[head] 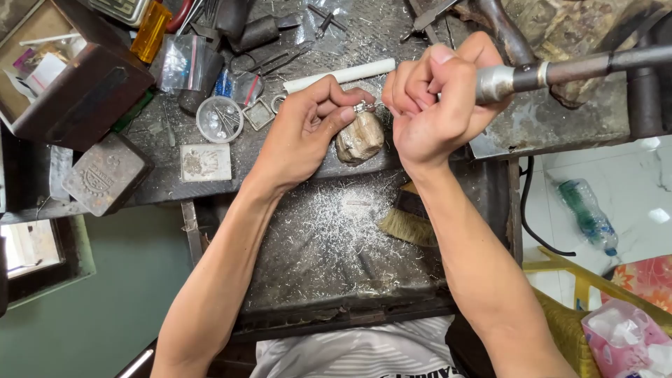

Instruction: Using a rotary tool to shape and refine a jewelry component held in a wooden block on a workbench.

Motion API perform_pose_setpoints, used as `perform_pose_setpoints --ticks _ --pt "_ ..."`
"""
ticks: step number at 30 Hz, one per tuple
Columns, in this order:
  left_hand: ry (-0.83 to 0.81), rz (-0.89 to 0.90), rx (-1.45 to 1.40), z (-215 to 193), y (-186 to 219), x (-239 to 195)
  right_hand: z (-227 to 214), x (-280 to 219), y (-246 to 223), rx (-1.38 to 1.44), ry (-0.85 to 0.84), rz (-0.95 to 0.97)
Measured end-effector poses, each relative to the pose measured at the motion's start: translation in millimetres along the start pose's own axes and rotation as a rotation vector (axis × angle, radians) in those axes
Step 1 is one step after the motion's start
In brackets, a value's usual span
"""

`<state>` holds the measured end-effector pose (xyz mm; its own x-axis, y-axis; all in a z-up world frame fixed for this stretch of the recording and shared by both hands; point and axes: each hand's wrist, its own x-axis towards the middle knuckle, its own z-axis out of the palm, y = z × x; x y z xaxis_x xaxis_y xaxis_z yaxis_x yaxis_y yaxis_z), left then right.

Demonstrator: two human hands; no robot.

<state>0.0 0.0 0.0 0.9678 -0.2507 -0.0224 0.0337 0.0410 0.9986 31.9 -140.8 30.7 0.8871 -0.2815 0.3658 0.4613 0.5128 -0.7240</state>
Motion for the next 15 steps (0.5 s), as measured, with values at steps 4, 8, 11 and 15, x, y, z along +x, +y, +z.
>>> perform_pose_setpoints --ticks 4,8,11,15 --pt "0.003 0.011 0.002 1.0 1.0 -1.6 -2.5 0.2 -0.4 0.022 -0.025 0.012" --pt "0.005 0.017 0.033 1.0 0.8 -1.1 -4.2 0.6 -0.6 0.050 -0.028 0.036" --pt "0.002 0.017 0.021 0.0 1.8 -0.8 -3.1 1.1 0.0 0.038 -0.027 0.032" --pt "-0.003 0.022 0.011 0.2 0.8 -0.5 -3.1 1.2 0.7 0.035 -0.021 0.021"
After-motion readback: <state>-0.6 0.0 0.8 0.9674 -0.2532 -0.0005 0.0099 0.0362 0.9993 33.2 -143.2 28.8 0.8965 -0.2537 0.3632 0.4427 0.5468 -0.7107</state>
